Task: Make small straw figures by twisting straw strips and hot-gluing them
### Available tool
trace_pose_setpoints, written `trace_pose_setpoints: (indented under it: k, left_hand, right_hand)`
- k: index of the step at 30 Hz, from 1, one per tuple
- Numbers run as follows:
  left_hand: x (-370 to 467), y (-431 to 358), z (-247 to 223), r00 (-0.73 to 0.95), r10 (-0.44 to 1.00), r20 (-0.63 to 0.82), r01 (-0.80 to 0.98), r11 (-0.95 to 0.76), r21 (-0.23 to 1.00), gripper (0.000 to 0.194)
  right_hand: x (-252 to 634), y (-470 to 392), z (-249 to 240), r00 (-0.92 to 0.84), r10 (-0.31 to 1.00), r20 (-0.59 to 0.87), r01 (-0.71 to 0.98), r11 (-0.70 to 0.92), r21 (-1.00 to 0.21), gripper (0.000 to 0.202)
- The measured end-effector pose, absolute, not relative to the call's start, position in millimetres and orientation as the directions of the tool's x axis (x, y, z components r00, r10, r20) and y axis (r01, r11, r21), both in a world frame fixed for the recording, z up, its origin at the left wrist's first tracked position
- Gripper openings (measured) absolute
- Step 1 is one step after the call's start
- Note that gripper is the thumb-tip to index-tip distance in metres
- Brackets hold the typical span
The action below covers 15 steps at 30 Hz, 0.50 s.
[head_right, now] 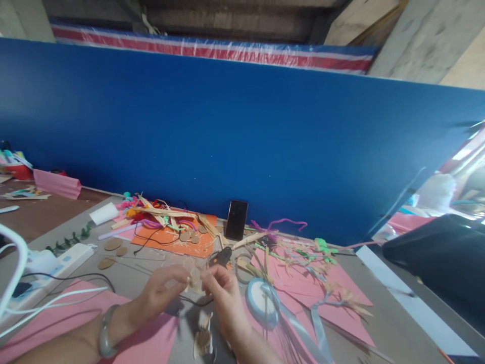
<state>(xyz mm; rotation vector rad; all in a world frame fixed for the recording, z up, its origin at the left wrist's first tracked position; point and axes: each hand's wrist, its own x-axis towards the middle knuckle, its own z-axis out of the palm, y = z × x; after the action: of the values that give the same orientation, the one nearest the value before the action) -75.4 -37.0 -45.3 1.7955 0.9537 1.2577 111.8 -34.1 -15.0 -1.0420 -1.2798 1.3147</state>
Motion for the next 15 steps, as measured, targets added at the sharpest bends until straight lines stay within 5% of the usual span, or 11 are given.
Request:
trace_pose_setpoints:
  k: [8, 15]
  left_hand:
    - [-74, -35, -47, 0.081, 0.886, 0.457, 0.223, -0.463, 0.858, 0.015]
    - [-75, -32, -48, 0.095, 0.878, 0.469, 0.309, -0.474, 0.825, 0.017]
  right_hand:
    - [113, -32, -22, -0.003, 0.993, 0.114, -0.052, 0.114, -0.992, 0.043]
    - [102, -44, -10, -0.279, 0.958, -0.066, -0.099, -0.097, -0.990, 0.035]
